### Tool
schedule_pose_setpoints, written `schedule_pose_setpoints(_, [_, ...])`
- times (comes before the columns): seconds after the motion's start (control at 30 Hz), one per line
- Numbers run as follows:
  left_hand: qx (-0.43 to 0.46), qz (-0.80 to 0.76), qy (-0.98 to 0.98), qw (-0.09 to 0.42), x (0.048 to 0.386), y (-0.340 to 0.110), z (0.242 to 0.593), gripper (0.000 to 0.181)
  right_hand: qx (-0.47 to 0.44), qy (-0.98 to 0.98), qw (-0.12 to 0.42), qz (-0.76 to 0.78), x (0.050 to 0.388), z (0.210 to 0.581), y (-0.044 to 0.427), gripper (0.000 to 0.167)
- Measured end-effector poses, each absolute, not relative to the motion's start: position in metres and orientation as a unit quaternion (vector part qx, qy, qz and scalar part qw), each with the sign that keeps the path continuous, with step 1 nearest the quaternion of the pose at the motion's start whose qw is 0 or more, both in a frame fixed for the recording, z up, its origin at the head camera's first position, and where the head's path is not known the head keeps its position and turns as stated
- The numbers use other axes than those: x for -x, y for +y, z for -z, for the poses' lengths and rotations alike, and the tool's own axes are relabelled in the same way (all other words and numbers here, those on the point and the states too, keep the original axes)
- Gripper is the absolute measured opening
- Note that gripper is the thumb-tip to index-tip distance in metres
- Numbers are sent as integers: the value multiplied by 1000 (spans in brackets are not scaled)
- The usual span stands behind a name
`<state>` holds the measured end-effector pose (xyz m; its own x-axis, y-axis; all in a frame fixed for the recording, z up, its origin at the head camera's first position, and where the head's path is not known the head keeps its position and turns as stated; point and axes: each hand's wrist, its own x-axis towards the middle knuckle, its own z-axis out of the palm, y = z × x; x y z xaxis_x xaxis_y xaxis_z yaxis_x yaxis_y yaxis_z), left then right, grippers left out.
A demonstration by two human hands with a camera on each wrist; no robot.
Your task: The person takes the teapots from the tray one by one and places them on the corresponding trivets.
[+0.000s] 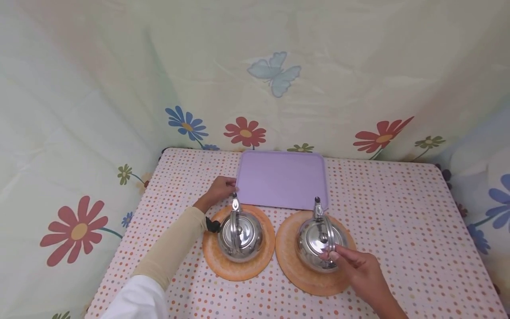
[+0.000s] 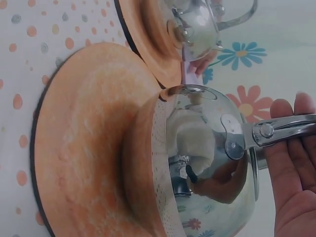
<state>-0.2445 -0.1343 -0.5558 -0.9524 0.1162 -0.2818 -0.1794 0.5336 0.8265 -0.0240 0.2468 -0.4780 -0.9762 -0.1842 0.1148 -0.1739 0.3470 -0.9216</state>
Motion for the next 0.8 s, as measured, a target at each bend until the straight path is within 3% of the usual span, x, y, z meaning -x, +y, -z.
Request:
schedule_pose_setpoints(0.33, [16,-469,870,151,245,-135,553,40,70,827,-7,557,12,484,243,23])
schedule_pose_setpoints(0.57, [10,-466,872,146,247,-134,555,41,71,822,-52,562,9,493,243,20])
schedule_pose_setpoints(0.8, [18,-460,875,153,245,-134,557,41,79,809,-34,582,7,493,242,21])
